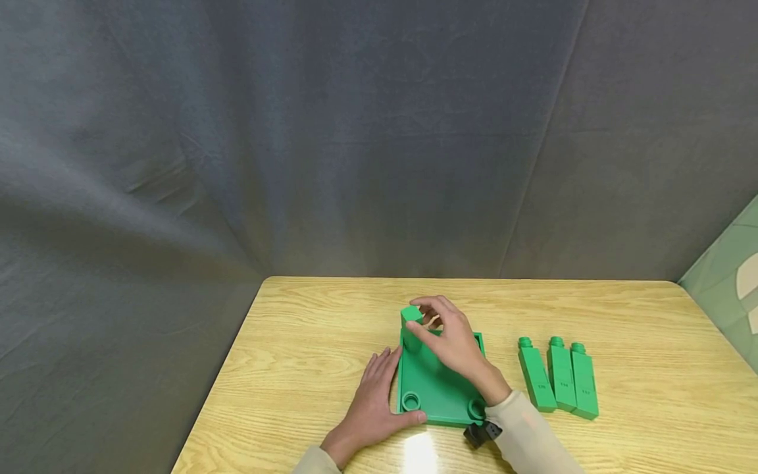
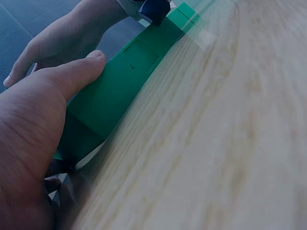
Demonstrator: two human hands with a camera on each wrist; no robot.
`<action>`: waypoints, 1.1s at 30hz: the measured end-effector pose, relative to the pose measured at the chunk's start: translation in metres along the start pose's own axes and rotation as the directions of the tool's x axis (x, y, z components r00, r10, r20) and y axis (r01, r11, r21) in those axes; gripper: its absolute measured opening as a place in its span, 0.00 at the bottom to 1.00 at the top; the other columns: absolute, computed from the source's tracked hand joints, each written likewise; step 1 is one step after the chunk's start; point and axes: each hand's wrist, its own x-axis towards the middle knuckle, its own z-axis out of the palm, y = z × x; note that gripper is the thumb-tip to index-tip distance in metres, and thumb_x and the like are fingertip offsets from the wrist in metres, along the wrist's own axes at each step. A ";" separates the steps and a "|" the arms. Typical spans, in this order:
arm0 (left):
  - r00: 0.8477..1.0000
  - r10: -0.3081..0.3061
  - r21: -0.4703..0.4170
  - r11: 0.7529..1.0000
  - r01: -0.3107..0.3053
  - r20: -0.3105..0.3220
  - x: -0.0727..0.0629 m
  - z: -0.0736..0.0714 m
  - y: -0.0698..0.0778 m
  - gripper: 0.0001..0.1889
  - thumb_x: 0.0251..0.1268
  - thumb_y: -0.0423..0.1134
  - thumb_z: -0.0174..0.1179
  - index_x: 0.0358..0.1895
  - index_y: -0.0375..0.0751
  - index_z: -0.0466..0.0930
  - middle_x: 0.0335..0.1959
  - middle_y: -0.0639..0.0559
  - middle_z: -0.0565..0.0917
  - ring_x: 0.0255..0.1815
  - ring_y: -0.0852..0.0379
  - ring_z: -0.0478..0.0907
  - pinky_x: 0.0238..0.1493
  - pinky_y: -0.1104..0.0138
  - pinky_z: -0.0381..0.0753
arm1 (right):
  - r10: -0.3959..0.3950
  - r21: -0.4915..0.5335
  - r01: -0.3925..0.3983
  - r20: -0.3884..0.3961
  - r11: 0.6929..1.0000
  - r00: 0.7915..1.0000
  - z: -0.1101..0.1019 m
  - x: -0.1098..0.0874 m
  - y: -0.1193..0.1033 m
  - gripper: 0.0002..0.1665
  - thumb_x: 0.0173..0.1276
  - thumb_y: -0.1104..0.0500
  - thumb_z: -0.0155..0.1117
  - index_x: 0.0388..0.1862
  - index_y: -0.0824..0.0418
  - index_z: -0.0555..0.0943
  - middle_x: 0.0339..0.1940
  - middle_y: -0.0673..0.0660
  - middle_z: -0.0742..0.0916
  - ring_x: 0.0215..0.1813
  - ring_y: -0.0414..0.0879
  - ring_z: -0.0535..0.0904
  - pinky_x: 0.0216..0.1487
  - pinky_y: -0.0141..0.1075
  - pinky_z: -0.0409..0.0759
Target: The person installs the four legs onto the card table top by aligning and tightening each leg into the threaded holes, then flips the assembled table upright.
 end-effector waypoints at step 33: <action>0.999 -0.032 -0.023 0.999 0.032 0.009 -0.001 0.000 0.001 0.62 0.66 0.70 0.73 0.93 0.49 0.48 0.92 0.46 0.57 0.93 0.39 0.49 0.90 0.35 0.48 | 0.080 -0.089 -0.097 -0.185 0.991 0.980 0.012 0.002 -0.015 0.19 0.67 0.53 0.87 0.47 0.57 0.85 0.38 0.52 0.86 0.43 0.50 0.86 0.37 0.36 0.87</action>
